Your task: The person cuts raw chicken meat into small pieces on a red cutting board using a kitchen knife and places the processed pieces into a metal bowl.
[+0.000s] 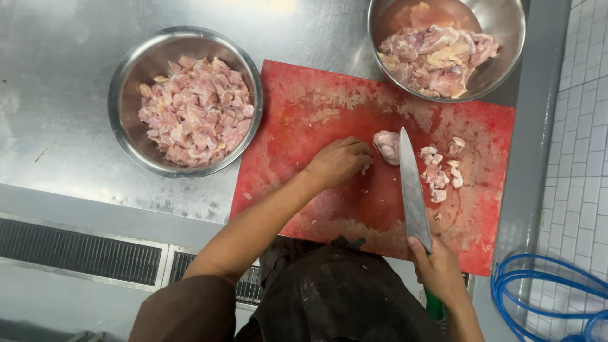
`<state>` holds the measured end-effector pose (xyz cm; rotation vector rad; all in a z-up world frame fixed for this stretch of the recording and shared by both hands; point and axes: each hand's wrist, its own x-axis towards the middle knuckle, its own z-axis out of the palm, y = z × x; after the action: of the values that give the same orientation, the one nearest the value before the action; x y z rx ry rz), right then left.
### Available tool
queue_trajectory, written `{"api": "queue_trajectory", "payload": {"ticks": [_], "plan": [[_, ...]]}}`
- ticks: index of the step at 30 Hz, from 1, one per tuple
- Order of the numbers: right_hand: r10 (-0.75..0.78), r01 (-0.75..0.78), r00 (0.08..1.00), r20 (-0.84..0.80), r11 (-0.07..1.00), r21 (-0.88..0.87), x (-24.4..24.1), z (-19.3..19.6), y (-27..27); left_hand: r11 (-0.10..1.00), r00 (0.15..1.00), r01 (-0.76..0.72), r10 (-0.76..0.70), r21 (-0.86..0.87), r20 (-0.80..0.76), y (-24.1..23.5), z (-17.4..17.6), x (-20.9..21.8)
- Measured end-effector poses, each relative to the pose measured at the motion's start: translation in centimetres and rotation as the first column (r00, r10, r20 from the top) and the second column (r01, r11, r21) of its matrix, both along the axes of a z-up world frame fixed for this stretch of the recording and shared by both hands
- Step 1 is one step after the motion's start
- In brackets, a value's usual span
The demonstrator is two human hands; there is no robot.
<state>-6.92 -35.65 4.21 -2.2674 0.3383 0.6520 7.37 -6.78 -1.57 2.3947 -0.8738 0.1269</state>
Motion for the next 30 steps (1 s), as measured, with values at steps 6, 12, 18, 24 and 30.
{"api": "queue_trajectory", "payload": {"ticks": [6,12,18,24,30], "plan": [[-0.049,0.05,0.999,-0.016,0.997,0.066,-1.2,-1.3,-0.7,0.952,0.91,-0.299,0.264,-0.066,-0.32,1.2,1.9,-2.0],[0.019,-0.018,0.999,-0.037,1.0,0.021,-0.6,-1.5,-0.1,0.856,0.872,-0.476,0.489,-0.2,0.016,5.9,5.3,-2.7],[0.077,-0.079,0.995,-0.062,0.996,-0.039,0.6,0.7,0.8,0.647,0.646,-0.761,0.753,0.034,0.122,19.2,5.8,1.2],[0.555,-0.547,0.766,0.324,0.828,-0.124,1.9,1.2,1.9,0.615,0.635,-0.74,0.772,0.273,-0.018,21.3,5.4,3.0],[0.57,-0.545,0.822,0.006,0.789,-0.282,3.1,-0.7,1.6,0.496,0.633,-0.766,0.472,-0.409,-0.614,18.9,7.8,1.0]]}}
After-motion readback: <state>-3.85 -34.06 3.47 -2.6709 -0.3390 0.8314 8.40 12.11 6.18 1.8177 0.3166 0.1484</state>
